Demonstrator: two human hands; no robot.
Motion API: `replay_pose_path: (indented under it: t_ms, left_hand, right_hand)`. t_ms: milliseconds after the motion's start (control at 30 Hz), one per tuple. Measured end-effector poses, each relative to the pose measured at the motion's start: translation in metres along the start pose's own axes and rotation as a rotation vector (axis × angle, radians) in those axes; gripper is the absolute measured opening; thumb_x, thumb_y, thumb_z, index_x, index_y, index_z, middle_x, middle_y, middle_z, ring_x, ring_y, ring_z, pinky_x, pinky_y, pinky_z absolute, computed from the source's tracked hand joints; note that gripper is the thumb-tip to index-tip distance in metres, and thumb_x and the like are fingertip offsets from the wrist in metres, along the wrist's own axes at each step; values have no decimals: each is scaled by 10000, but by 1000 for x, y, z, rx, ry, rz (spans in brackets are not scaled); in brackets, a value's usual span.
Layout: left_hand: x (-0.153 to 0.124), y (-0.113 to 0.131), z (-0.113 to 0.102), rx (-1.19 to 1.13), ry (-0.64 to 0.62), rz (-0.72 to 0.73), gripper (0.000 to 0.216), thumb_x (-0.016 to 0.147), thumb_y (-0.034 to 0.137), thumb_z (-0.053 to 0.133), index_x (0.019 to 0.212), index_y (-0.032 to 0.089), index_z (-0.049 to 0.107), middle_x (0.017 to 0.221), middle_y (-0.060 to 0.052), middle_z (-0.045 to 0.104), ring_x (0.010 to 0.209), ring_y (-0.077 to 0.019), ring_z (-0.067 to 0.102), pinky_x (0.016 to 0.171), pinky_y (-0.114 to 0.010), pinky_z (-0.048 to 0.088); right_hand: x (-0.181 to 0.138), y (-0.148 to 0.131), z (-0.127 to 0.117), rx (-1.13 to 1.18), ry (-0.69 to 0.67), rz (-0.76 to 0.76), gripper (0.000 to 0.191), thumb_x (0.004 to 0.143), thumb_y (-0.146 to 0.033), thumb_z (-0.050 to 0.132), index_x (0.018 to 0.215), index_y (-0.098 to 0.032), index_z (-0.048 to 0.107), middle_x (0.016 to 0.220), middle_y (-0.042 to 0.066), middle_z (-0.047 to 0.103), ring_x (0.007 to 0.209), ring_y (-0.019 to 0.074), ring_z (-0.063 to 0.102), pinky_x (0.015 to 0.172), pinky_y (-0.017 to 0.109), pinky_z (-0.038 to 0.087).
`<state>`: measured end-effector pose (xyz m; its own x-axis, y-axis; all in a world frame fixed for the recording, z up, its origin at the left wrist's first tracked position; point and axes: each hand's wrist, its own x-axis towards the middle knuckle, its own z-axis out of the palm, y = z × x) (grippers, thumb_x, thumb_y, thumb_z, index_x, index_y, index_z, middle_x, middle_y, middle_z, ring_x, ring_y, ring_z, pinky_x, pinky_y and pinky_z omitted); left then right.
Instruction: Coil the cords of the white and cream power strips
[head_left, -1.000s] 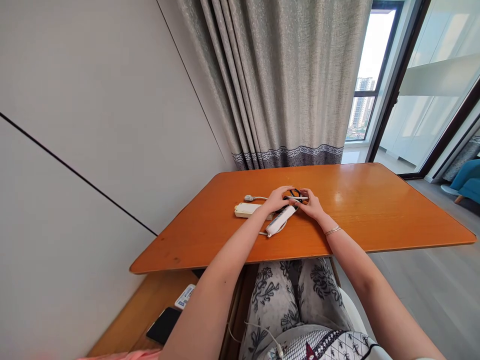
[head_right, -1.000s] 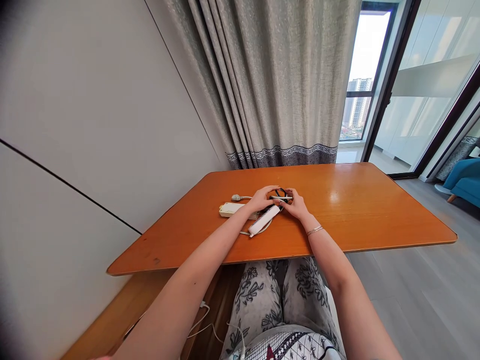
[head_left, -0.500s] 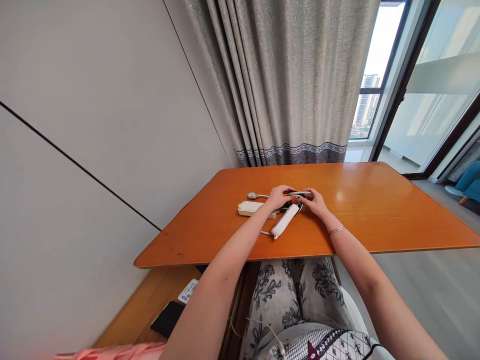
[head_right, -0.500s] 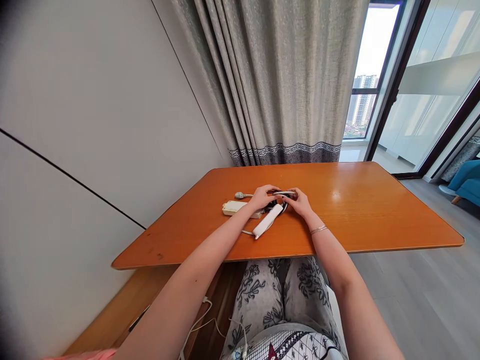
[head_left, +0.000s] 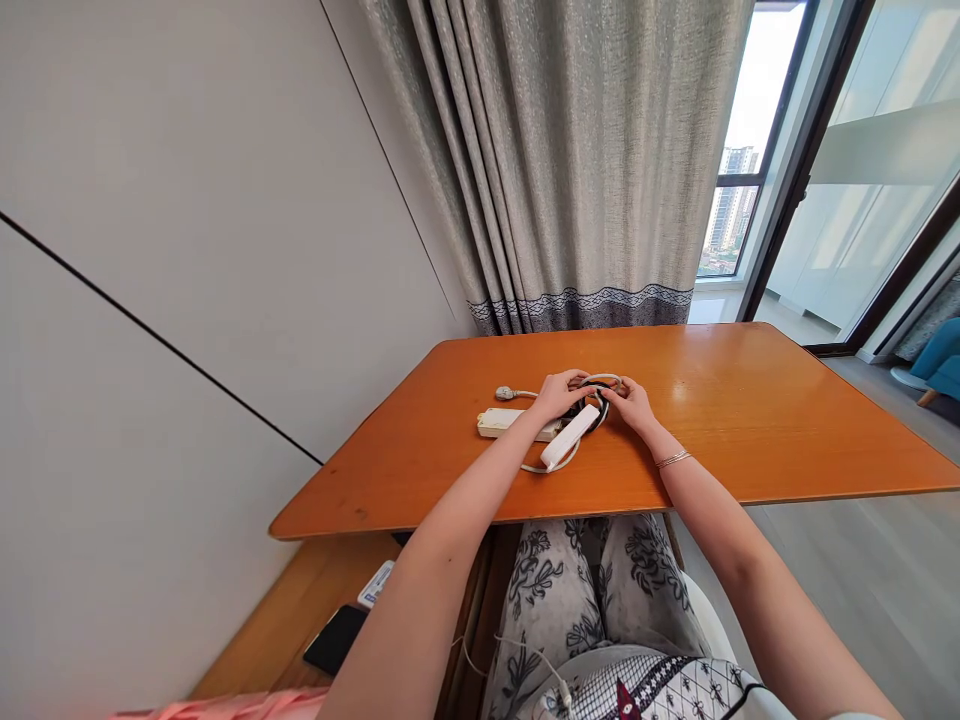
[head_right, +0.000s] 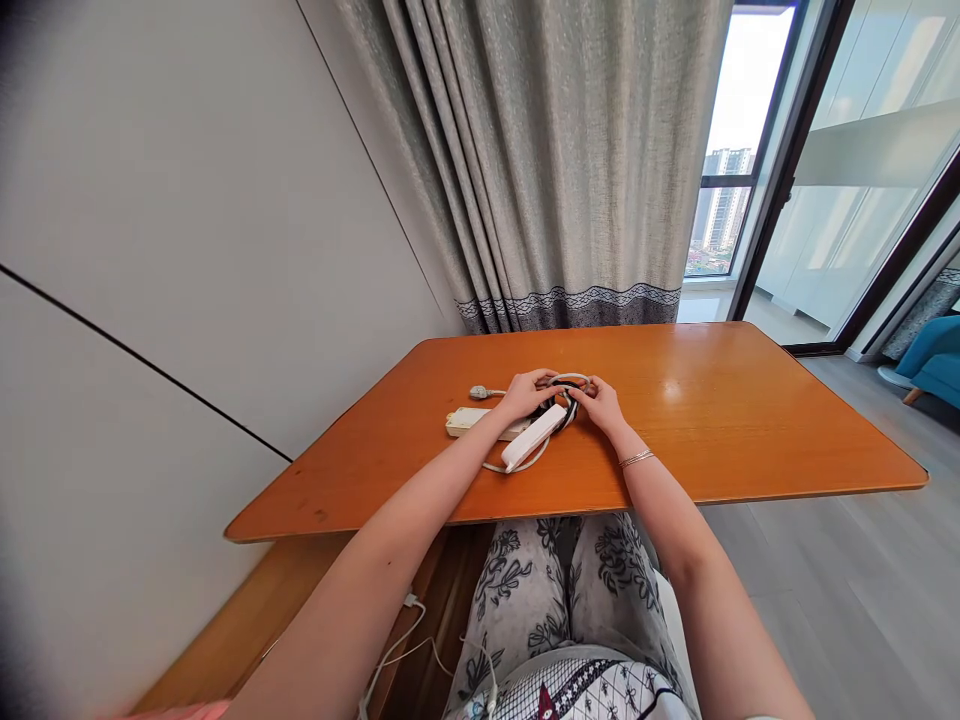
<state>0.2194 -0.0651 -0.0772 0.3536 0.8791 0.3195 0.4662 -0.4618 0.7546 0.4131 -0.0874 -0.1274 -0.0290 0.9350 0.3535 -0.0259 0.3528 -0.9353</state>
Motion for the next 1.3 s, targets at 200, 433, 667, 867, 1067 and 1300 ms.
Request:
replay_pose_path:
  t_ms: [200,433,667,867,1067,1300]
  left_hand:
    - [2,0,7,-55,35,-6,318,811,369,782,1063,187,712,1144,-90,800,1119,-252,745,1043,-413,564]
    - [2,5,9,-27,28,-16,337,845,346,750,1141,189,719,1164,-91,798,1103,-254,748,993,-384,572]
    - [1,14,4,65,32,-16,290,836,459,735,935,188,756,892,-44,796,849,-214,716,778,-296,518]
    - [7,17,9,60,25,-21,343,809,501,742,705,178,692,628,20,645,642,-155,569,618,-272,419]
    - [7,21,15,-38,17,-57,266,818,394,754,950,164,731,914,-51,776,847,-189,703,778,-282,522]
    - [14,18,16,-88,24,-162,353,740,480,817,916,180,757,1043,-107,799,1081,-299,711,986,-394,521]
  right_hand:
    - [2,4,4,34,-20,23,500,750,-630,707,992,-192,730,1014,50,780,976,223,699,949,381,548]
    - [1,3,1,99,-26,92,545,715,-659,755,990,-190,740,974,54,778,900,221,714,850,367,591]
    - [-1,0,1,177,18,164,598,640,-682,811,944,-177,708,914,76,769,812,212,727,770,352,605]
    - [2,2,-3,215,118,210,650,584,-628,864,1023,-199,650,824,34,748,745,198,712,711,344,591]
    - [3,1,-6,251,202,241,648,524,-572,905,977,-216,610,765,-1,730,745,183,710,695,308,561]
    - [3,-5,-5,300,255,276,609,470,-522,938,853,-216,577,704,-23,722,635,132,671,637,257,532]
